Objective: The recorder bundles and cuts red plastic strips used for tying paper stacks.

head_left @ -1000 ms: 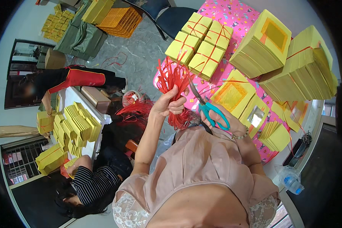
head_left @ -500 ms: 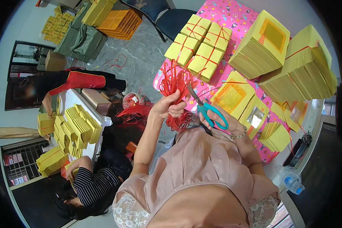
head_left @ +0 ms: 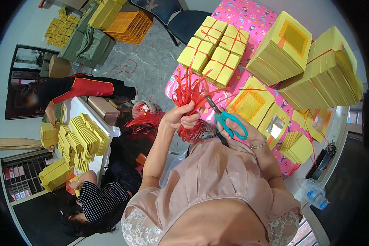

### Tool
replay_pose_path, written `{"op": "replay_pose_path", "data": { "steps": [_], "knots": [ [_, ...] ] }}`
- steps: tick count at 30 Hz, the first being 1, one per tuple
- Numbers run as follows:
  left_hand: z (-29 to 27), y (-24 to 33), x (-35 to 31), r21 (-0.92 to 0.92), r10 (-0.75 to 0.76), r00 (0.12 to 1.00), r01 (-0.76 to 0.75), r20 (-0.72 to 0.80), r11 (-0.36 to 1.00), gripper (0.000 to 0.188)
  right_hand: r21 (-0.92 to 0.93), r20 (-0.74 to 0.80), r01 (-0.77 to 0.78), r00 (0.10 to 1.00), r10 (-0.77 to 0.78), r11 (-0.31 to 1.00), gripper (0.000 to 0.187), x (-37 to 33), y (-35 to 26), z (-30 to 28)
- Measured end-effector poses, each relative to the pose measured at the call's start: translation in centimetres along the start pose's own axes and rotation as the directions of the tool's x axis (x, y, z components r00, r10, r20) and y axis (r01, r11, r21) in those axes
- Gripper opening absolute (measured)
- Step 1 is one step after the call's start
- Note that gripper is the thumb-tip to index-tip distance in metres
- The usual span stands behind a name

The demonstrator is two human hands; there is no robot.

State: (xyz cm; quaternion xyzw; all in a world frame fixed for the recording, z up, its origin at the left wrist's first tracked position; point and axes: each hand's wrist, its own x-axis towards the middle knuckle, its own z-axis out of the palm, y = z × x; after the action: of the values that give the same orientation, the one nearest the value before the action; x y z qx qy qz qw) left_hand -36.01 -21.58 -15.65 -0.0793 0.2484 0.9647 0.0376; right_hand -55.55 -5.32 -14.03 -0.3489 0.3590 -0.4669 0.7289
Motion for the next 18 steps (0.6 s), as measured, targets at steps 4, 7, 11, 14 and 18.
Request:
{"op": "replay_pose_path", "data": {
  "steps": [4, 7, 11, 14, 18],
  "knots": [
    [-0.3, -0.2, -0.2, 0.022, 0.009, 1.000, -0.009, 0.015, 1.000, 0.044, 0.047, -0.001, 0.001, 1.000, -0.001, 0.999, 0.056, -0.8, -0.5, 0.0],
    [-0.7, -0.3, -0.4, 0.067, 0.002, 0.994, -0.009, 0.105, 0.998, 0.046, 0.033, 0.043, 0.064, 0.997, -0.065, 0.997, 0.061, -1.3, -0.7, -0.3],
    [-0.9, -0.6, -1.2, 0.246, 0.045, 0.999, -0.048, 0.018, 0.968, 0.047, 0.008, 0.058, 0.127, 0.990, -0.127, 0.992, 0.064, -1.8, -0.8, -0.3],
    [-0.7, -1.0, -1.8, 0.471, 0.175, 0.962, -0.058, -0.208, 0.880, 0.055, 0.021, 0.023, 0.132, 0.991, -0.132, 0.991, 0.065, -2.2, -1.1, -0.2],
    [-0.5, -1.2, -2.4, 0.649, 0.222, 0.935, 0.011, -0.276, 0.761, 0.066, -0.056, -0.027, 0.146, 0.989, -0.147, 0.988, 0.065, -3.1, -2.2, -0.7]
  ]
}}
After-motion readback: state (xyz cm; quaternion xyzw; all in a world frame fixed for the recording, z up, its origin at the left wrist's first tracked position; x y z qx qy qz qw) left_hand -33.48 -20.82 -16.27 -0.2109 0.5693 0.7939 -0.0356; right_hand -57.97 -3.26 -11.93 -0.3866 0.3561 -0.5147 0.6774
